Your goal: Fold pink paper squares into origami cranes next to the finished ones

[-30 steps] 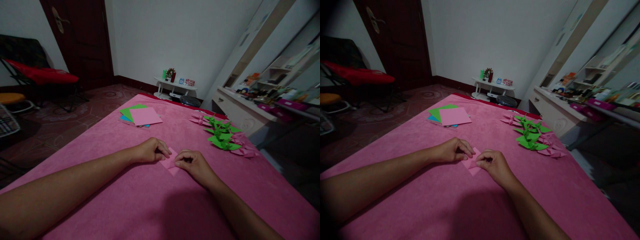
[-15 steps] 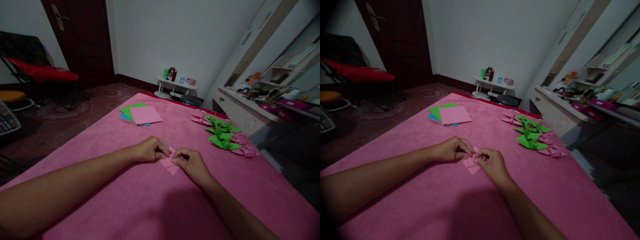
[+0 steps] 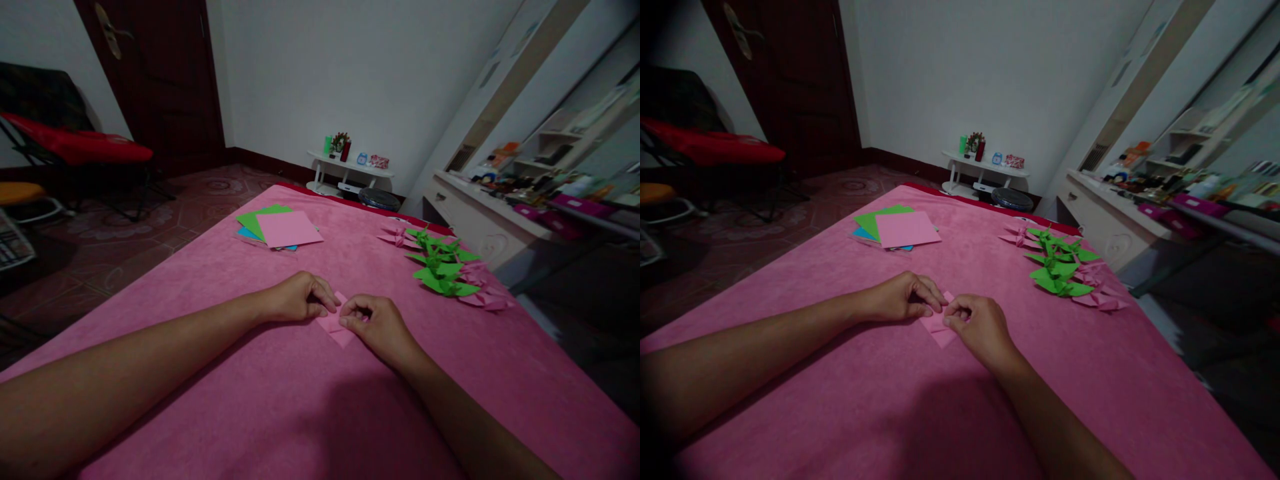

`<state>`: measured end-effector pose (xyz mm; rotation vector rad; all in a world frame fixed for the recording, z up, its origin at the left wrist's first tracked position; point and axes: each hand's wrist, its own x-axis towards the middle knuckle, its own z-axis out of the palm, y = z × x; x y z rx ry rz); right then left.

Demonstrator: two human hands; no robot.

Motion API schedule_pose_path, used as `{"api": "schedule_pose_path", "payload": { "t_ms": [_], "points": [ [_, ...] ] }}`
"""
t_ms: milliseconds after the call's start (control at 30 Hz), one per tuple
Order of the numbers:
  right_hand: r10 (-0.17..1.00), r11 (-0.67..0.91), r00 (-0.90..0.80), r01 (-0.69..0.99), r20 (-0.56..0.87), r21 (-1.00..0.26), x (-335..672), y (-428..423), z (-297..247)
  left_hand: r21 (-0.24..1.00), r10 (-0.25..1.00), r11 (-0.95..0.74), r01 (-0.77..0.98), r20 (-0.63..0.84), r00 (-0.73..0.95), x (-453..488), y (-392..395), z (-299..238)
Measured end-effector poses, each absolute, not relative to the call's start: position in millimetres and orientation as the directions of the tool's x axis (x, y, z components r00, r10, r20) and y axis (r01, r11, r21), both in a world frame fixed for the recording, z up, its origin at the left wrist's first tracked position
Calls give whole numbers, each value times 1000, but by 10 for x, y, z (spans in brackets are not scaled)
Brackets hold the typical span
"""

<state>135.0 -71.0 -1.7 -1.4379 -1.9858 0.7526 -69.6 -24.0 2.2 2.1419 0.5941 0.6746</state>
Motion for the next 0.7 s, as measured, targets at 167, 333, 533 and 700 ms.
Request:
{"api": "schedule_pose_path", "payload": {
  "t_ms": [167, 333, 533, 700],
  "points": [
    [958, 269, -259, 664, 123, -698, 1339, -705, 2, 827, 623, -537, 165, 257, 739, -675, -241, 7],
    [959, 262, -264, 678, 105, -687, 1333, -718, 39, 845, 688, -502, 186, 259, 678, -588, -264, -35],
    [957, 265, -271, 658, 106, -705, 1337, -724, 9, 860, 751, -457, 229, 235, 617, -527, -307, -36],
    [948, 174, -319, 541, -9, -823, 1470, -652, 92, 777, 708, -566, 275, 286, 646, -518, -312, -17]
  ]
}}
